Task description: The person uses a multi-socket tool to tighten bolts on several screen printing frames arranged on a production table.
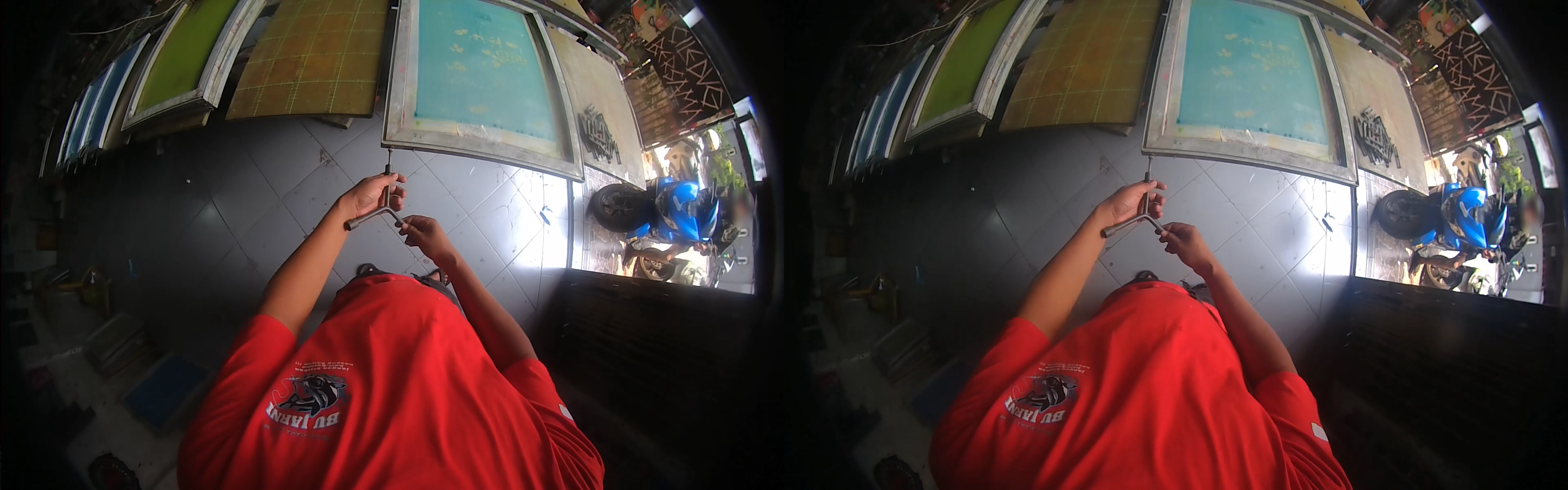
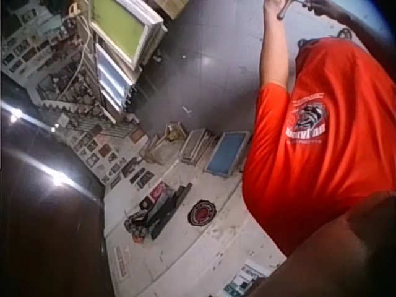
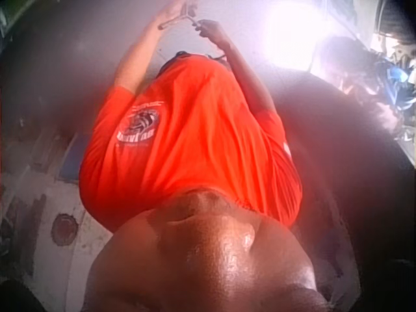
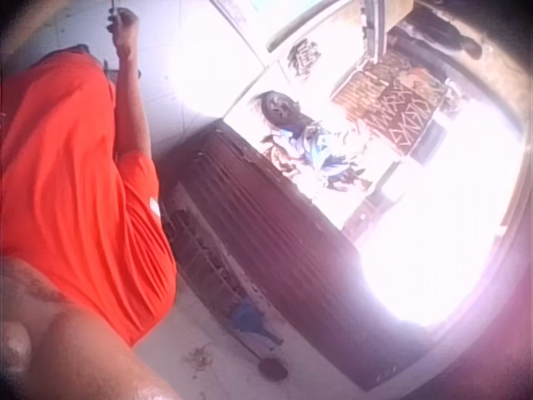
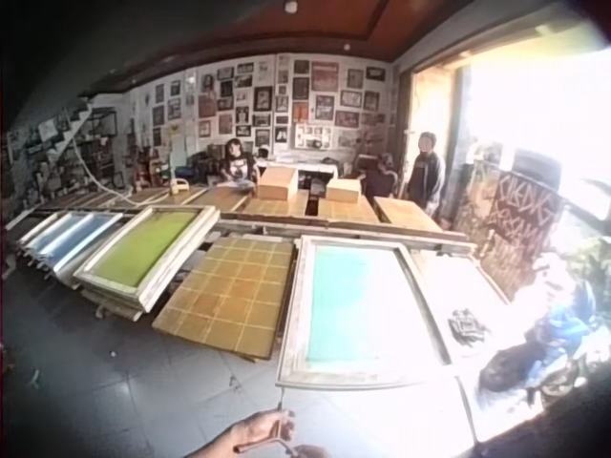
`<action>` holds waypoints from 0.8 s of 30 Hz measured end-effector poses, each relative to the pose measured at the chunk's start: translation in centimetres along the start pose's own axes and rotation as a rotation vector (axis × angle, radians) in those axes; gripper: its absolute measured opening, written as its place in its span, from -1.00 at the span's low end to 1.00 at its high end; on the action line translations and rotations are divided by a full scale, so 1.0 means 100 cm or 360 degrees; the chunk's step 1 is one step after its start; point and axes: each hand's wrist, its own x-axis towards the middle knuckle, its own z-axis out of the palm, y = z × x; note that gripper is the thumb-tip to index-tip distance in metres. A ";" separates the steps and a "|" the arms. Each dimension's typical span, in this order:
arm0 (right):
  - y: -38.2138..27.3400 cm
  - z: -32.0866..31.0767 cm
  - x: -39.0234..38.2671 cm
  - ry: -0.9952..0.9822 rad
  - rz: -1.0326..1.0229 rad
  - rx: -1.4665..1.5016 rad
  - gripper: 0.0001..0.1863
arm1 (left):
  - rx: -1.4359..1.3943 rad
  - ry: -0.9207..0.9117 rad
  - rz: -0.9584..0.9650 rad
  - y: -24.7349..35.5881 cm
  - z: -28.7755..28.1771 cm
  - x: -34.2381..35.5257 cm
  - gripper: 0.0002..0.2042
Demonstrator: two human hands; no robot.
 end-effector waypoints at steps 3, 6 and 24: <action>-0.018 -0.006 -0.008 0.0149 -0.0026 -0.0425 -0.73 | 0.0690 0.0150 -0.0134 0.021 0.001 -0.013 -0.78; -0.044 -0.004 -0.027 0.0432 -0.0231 -0.0884 -0.74 | 0.0803 0.0243 -0.0077 0.026 0.021 -0.028 -0.75; 0.027 0.029 0.001 -0.0141 0.0343 0.1005 -0.61 | -0.0330 -0.0133 -0.0052 -0.006 -0.010 0.017 -0.75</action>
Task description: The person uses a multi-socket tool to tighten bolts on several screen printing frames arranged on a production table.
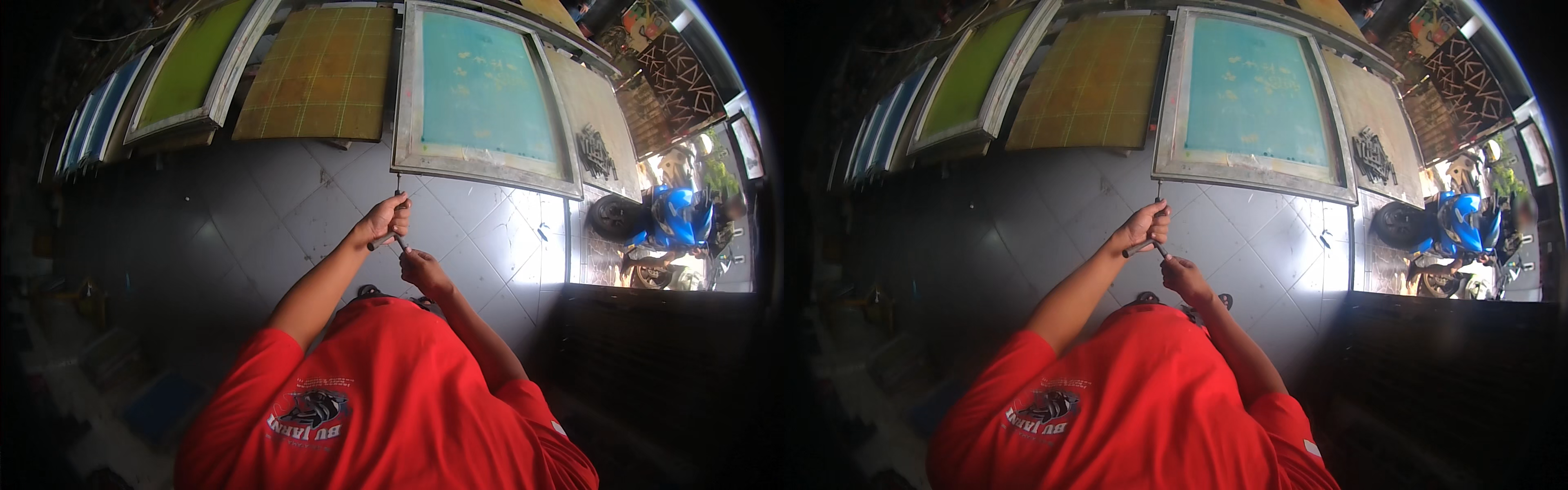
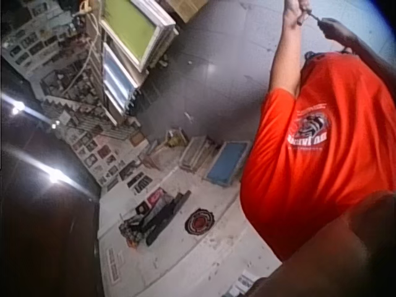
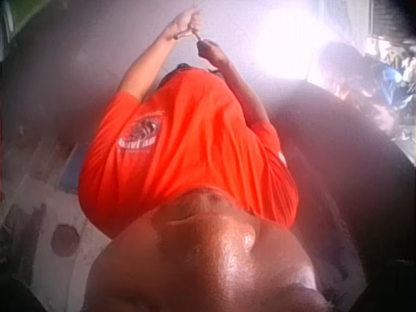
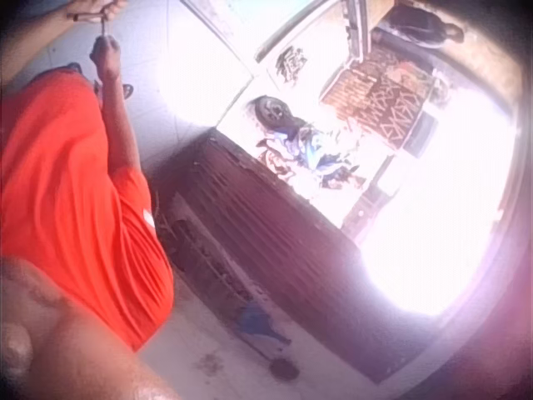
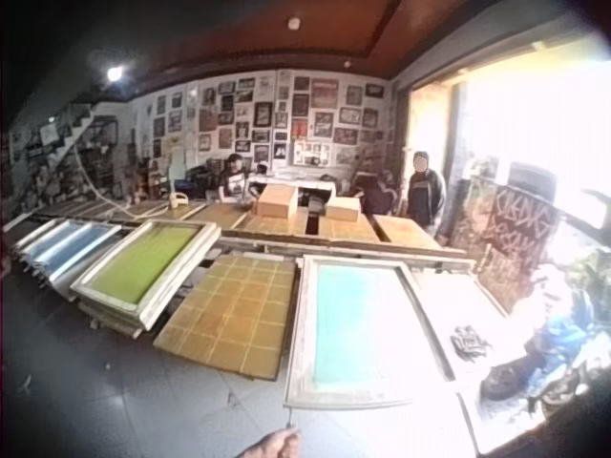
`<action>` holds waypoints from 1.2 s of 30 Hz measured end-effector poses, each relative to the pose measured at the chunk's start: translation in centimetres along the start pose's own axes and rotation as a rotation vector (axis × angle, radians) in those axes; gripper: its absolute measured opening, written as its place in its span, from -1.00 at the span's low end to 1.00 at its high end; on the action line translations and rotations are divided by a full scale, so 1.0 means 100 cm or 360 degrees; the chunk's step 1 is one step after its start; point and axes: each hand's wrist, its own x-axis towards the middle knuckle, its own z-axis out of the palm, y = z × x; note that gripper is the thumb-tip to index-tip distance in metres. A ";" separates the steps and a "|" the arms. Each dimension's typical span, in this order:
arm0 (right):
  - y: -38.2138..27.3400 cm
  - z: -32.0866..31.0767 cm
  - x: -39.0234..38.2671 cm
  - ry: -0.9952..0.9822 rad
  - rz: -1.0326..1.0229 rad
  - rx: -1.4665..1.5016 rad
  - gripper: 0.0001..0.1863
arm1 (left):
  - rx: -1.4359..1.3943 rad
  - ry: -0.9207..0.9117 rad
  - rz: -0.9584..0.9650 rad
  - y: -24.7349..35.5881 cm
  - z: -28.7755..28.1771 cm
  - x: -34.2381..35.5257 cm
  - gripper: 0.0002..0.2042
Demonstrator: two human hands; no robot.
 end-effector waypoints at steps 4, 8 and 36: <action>-0.028 -0.006 -0.018 0.0757 -0.0568 -0.1056 -0.67 | 0.0427 0.0178 -0.0064 0.013 0.019 -0.018 -0.75; -0.066 0.046 -0.052 0.1237 -0.0763 -0.2034 -0.69 | 0.0588 0.0223 -0.0199 0.033 0.025 -0.020 -0.79; -0.008 -0.002 -0.012 0.0578 -0.0396 -0.0454 -0.72 | 0.0584 0.0435 -0.0192 0.022 0.024 -0.012 -0.77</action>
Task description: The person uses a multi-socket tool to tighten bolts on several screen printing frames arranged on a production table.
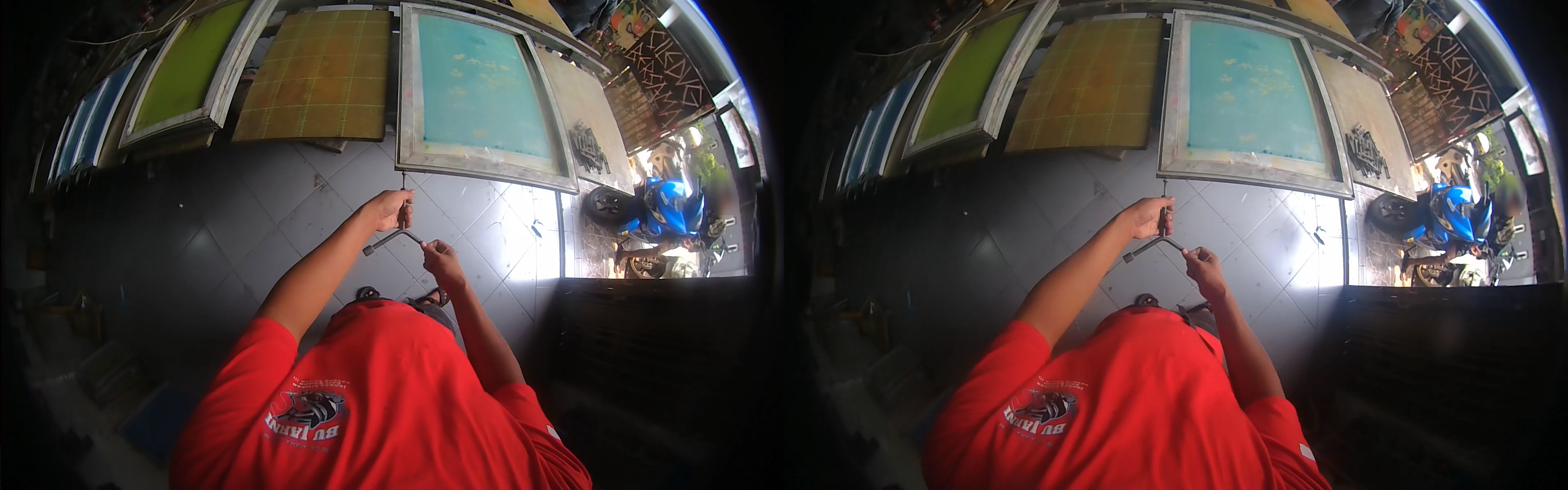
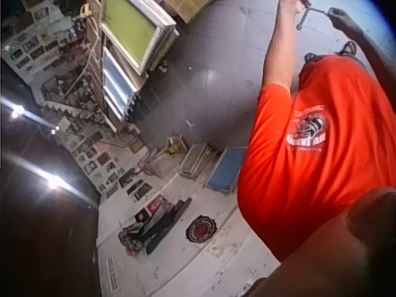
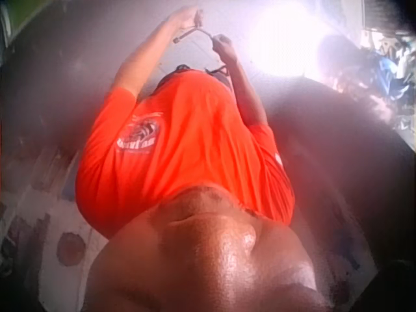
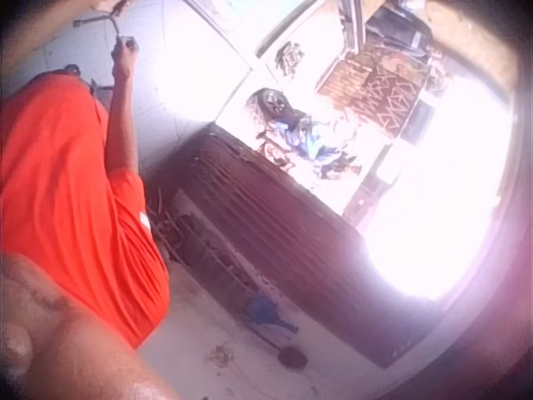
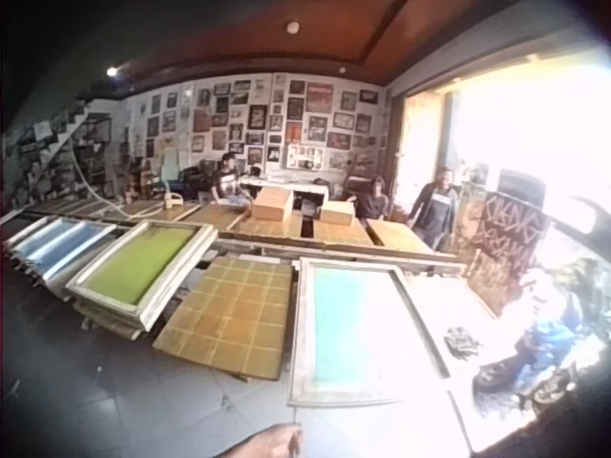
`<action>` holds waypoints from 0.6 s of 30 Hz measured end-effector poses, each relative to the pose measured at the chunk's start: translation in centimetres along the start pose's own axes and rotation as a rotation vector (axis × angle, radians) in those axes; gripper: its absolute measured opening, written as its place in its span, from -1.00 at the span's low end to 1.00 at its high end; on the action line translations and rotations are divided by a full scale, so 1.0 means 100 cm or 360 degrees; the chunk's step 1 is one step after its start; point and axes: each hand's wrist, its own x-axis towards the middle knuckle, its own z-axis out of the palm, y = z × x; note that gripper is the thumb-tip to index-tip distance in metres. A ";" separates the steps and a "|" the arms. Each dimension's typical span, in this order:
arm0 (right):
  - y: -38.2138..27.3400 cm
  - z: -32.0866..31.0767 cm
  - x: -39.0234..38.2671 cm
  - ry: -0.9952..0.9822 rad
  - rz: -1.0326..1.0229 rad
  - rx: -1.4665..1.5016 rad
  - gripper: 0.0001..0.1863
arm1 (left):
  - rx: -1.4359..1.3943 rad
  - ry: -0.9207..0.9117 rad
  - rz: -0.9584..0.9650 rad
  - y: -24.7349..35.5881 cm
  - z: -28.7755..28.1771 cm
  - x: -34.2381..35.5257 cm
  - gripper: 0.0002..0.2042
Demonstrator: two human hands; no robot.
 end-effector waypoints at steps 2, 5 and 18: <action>-0.027 -0.004 -0.006 0.0269 -0.0234 -0.0736 -0.67 | 0.0059 -0.0009 -0.0087 0.005 0.001 -0.004 -0.78; -0.070 0.012 -0.034 0.0513 -0.0557 -0.1403 -0.65 | -0.0105 -0.0058 -0.0089 0.004 0.001 0.004 -0.78; -0.024 0.012 -0.029 -0.0173 0.0212 -0.0290 -0.49 | -0.0451 -0.0481 0.0035 -0.014 -0.014 0.028 -0.73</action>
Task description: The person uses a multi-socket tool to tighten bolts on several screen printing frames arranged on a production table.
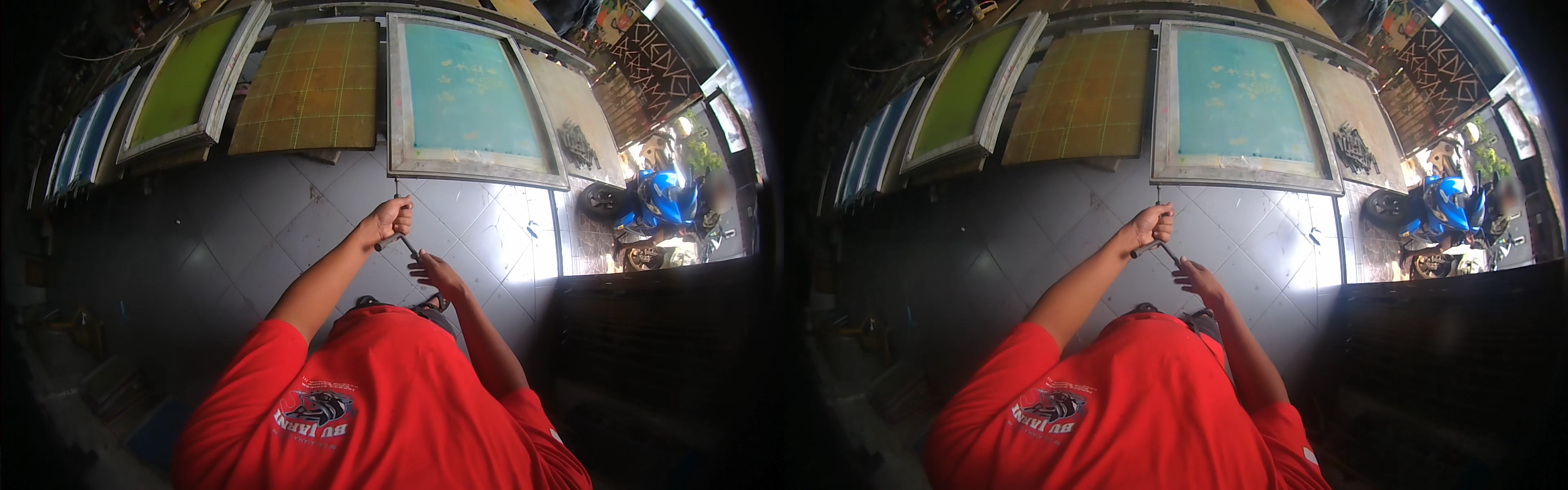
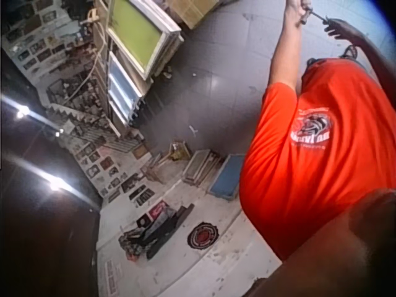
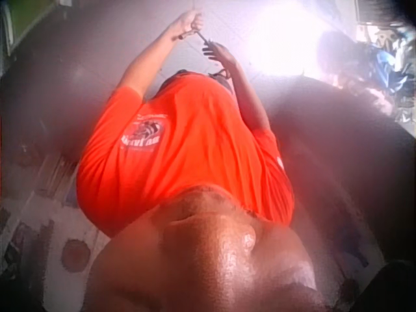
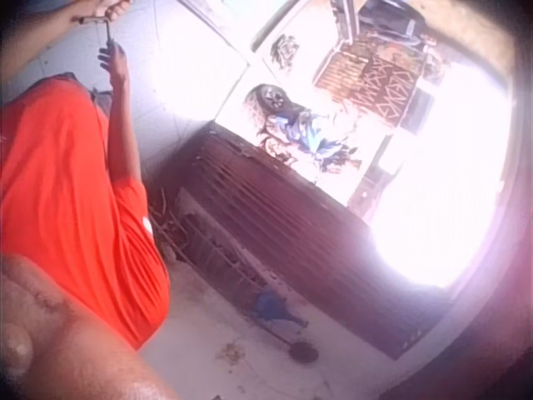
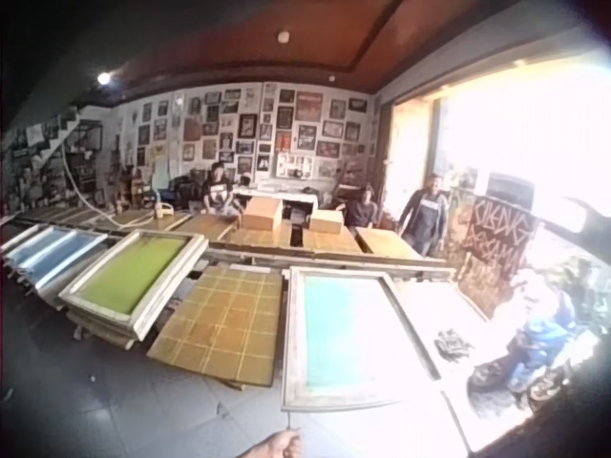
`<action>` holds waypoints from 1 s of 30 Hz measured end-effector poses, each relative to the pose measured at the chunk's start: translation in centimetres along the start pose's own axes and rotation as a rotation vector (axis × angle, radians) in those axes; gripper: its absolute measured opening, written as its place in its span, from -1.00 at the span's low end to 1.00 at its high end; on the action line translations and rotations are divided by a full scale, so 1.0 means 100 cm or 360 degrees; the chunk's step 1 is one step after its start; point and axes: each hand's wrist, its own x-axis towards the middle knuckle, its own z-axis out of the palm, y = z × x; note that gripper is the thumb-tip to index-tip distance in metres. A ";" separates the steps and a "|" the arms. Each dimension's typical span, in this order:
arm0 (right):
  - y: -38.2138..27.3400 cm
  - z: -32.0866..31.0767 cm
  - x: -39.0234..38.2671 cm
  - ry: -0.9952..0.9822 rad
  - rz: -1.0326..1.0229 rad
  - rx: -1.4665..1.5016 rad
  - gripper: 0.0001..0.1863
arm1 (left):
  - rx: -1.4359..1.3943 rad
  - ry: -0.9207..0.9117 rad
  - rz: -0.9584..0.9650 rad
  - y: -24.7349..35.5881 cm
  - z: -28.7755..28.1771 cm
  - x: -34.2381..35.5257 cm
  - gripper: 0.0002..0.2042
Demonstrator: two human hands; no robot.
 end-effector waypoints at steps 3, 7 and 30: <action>0.016 0.000 0.004 -0.0150 0.0123 0.0750 -0.63 | 0.0061 0.0075 0.0000 0.000 0.002 -0.002 -0.77; 0.018 -0.007 0.013 0.0183 -0.0156 0.0643 -0.70 | 0.0426 0.0384 -0.0089 0.008 0.019 -0.015 -0.80; 0.034 0.012 0.028 0.0048 -0.0164 -0.0228 -0.53 | 0.0068 -0.0137 -0.0011 0.004 -0.002 -0.003 -0.66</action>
